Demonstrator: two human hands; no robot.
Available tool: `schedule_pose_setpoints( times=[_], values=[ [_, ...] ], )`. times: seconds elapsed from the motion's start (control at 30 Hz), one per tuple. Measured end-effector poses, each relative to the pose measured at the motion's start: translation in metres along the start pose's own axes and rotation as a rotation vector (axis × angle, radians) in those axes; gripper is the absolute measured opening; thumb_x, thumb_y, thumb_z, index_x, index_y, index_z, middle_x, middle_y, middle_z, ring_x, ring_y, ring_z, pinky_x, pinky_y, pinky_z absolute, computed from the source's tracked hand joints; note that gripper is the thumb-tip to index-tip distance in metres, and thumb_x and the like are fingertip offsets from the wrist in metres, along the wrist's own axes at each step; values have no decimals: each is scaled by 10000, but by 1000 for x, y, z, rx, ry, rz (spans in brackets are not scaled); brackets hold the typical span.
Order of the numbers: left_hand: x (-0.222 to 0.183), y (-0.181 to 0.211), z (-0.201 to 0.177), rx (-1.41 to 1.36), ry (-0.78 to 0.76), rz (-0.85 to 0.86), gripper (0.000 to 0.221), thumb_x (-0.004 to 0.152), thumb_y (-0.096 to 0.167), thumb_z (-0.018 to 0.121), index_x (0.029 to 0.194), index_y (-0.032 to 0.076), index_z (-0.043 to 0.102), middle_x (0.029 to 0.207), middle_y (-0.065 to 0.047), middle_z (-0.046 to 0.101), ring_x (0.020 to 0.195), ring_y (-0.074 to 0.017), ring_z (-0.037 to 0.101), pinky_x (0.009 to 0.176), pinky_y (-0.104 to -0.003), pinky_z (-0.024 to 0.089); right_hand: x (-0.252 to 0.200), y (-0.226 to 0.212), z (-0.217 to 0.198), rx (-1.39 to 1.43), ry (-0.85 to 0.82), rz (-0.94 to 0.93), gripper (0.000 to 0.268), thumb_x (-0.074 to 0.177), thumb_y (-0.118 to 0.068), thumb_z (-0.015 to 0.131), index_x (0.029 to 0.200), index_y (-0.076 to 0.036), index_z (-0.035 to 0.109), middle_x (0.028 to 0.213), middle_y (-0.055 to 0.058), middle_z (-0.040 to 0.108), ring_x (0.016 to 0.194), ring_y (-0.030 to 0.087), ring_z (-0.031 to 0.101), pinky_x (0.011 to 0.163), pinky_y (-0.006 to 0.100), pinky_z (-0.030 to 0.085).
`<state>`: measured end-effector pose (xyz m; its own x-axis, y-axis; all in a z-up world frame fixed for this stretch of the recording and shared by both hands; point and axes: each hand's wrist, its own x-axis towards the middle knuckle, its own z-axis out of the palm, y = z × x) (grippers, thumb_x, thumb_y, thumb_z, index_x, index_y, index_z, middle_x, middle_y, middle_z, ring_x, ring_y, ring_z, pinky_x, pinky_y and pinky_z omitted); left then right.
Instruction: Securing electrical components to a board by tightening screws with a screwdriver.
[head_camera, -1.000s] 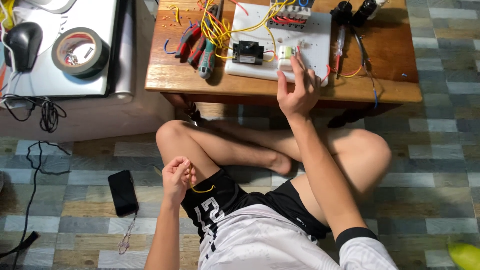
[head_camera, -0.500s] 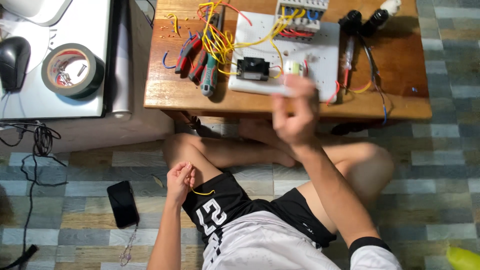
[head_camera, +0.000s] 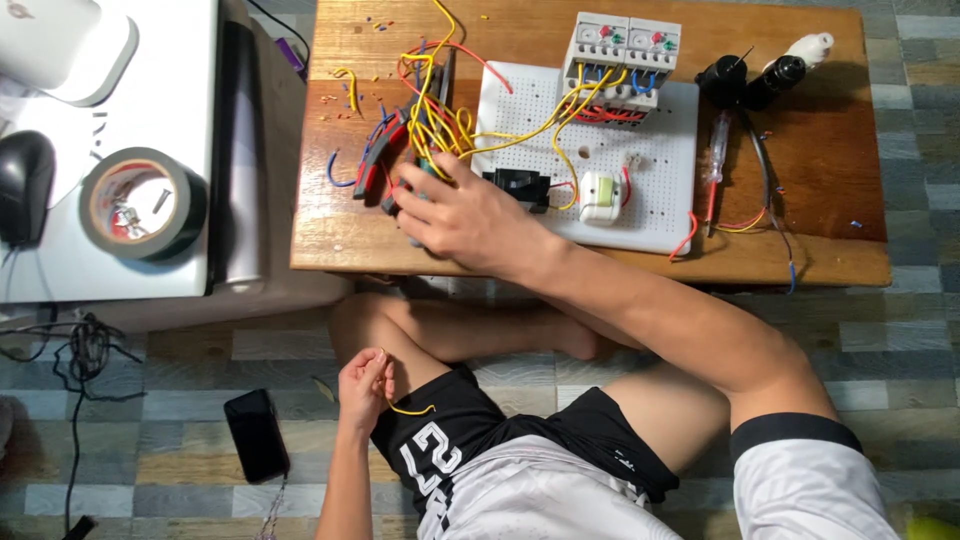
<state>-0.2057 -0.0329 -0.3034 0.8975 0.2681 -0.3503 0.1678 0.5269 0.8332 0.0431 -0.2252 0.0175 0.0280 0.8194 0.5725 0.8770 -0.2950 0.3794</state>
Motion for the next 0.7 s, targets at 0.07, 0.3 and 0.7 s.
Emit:
schedule_pose_setpoints(
  times=[0.07, 0.3, 0.7],
  values=[
    [2, -1, 0, -7, -13, -2, 198, 1014, 163, 631, 1052, -30, 611, 623, -134, 571, 367, -199, 612, 323, -270, 510, -1, 3, -2, 1, 6, -31, 123, 1010, -128, 560, 1012, -62, 663, 1057, 120, 630, 1151, 327, 579, 1012, 497, 430],
    [9, -3, -3, -22, -74, 33, 175, 1016, 144, 613, 1055, -27, 611, 625, -143, 580, 373, -213, 629, 332, -273, 523, 12, 17, -31, -9, 120, 4, 237, 1035, -113, 530, 1215, -50, 671, 1111, 114, 660, 1087, 285, 609, 1076, 552, 412],
    [-20, 61, 38, 21, -35, -141, 76, 980, 76, 651, 985, 9, 687, 727, -45, 604, 585, -86, 501, 488, -183, 362, 2, 81, -130, 502, 605, 581, 215, 1061, 22, 517, 1259, -48, 474, 1213, 108, 514, 1085, 266, 528, 1035, 394, 428]
  ],
)
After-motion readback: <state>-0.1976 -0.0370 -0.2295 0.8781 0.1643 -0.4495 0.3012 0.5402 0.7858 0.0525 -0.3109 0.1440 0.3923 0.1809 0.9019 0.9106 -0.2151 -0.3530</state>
